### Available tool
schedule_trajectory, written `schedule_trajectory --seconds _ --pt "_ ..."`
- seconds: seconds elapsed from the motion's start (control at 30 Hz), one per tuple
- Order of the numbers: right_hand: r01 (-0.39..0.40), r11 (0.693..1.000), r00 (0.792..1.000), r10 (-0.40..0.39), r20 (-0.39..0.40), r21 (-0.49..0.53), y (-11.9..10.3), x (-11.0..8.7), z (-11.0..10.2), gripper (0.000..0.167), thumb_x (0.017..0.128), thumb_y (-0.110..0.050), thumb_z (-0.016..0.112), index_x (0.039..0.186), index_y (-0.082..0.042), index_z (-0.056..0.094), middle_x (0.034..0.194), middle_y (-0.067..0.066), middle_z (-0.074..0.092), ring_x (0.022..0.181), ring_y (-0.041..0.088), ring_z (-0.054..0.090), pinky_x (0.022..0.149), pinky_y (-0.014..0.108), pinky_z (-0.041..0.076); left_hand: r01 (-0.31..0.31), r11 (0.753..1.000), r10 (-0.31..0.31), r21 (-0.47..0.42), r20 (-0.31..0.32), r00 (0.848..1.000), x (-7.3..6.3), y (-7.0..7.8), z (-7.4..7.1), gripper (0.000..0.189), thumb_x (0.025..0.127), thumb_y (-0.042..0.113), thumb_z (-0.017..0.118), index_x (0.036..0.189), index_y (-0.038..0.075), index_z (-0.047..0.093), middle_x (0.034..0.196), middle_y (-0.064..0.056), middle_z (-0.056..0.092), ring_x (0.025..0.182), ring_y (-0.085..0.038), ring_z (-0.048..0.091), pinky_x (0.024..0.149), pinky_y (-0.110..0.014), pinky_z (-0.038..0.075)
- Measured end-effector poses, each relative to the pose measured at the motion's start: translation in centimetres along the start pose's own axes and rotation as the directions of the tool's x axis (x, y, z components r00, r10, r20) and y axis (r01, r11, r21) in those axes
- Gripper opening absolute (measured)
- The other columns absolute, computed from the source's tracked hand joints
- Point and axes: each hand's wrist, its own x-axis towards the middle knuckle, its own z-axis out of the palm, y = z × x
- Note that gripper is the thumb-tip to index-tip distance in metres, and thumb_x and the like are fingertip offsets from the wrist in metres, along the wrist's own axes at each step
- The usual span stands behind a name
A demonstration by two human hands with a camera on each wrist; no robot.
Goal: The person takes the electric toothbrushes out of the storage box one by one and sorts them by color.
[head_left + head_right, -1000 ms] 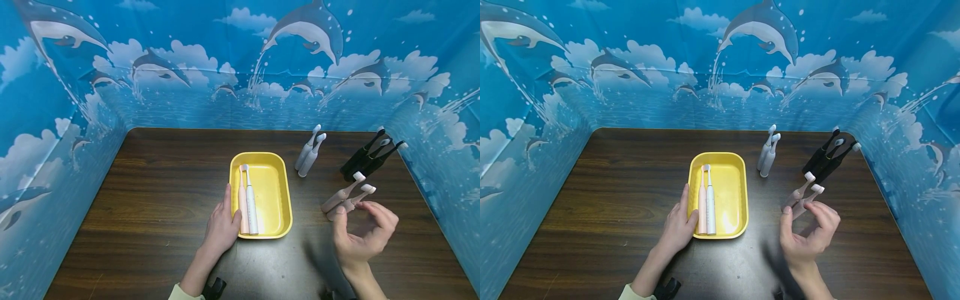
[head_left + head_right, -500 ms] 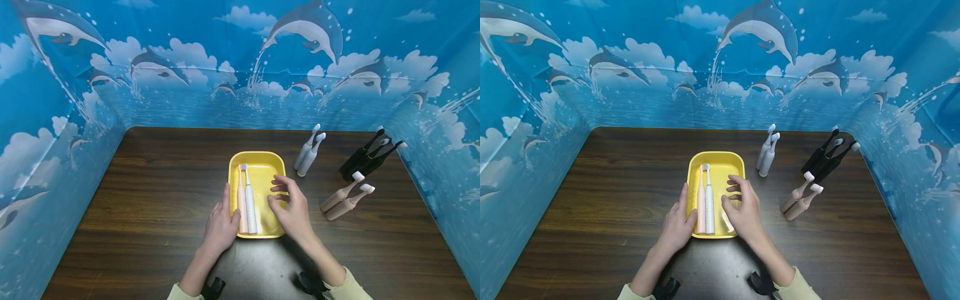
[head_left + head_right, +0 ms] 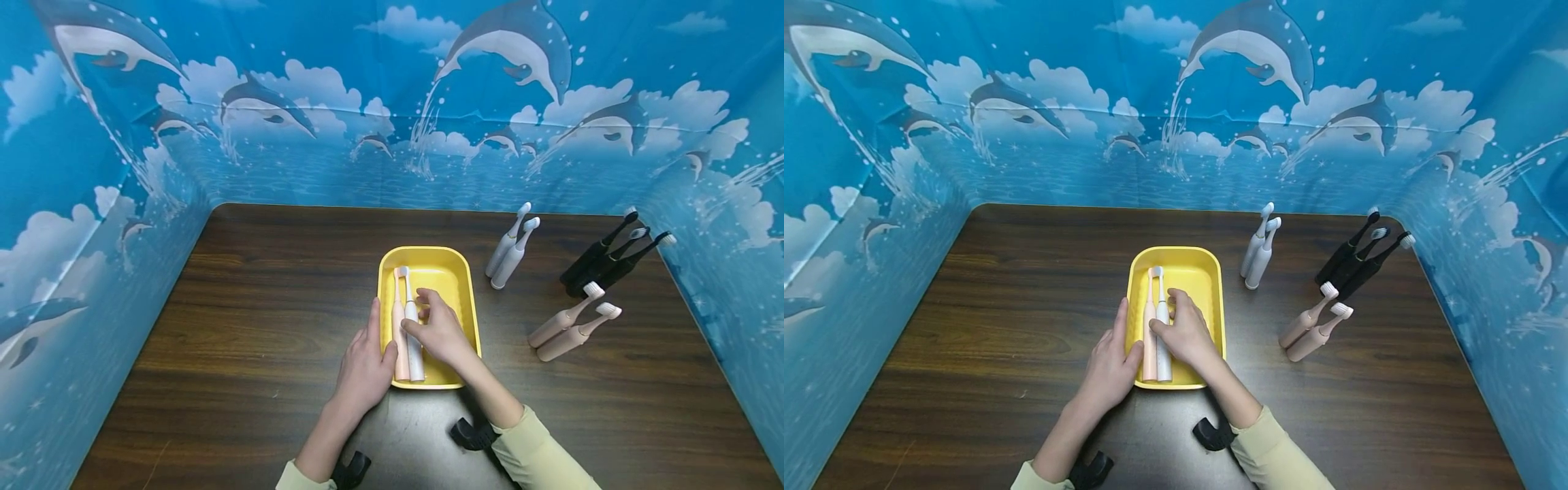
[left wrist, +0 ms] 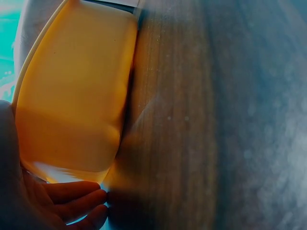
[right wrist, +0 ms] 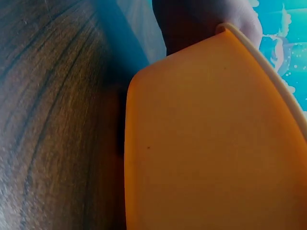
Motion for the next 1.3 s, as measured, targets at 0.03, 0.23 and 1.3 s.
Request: schedule_trajectory --seconds 0.03,0.23,1.3 --pt "-0.009 1.000 1.000 0.009 0.004 -0.010 0.1 0.1 0.0 0.064 0.087 -0.014 0.076 0.144 0.002 0.050 0.131 0.017 0.064 0.108 0.029 0.064 0.087 0.045 0.053 0.002 1.000 -0.002 -0.005 0.002 1.000 0.0 0.0 0.0 0.077 0.096 0.014 0.061 0.161 -0.002 0.022 0.120 -0.030 0.067 0.093 -0.035 0.064 0.081 -0.053 0.050" --pt "0.003 0.994 0.999 0.003 0.053 -0.113 0.5 0.4 0.3 0.061 0.089 -0.012 0.076 0.142 0.006 0.051 0.124 0.016 0.066 0.093 0.023 0.062 0.080 0.039 0.052 -0.025 1.000 0.024 -0.005 -0.028 0.999 0.0 -0.2 0.3 0.076 0.095 0.011 0.061 0.160 -0.003 0.024 0.111 -0.030 0.069 0.089 -0.035 0.062 0.077 -0.052 0.050" --pt "0.157 0.987 0.987 -0.158 -0.032 -0.015 -0.7 -1.1 -1.2 0.047 0.089 -0.003 0.074 0.133 -0.002 0.061 0.099 0.012 0.070 0.081 0.021 0.067 0.071 0.039 0.056 -0.019 0.999 0.019 0.028 -0.019 1.000 0.0 0.0 0.2 0.076 0.095 0.015 0.060 0.160 -0.003 0.025 0.103 -0.027 0.070 0.086 -0.033 0.062 0.074 -0.051 0.049"
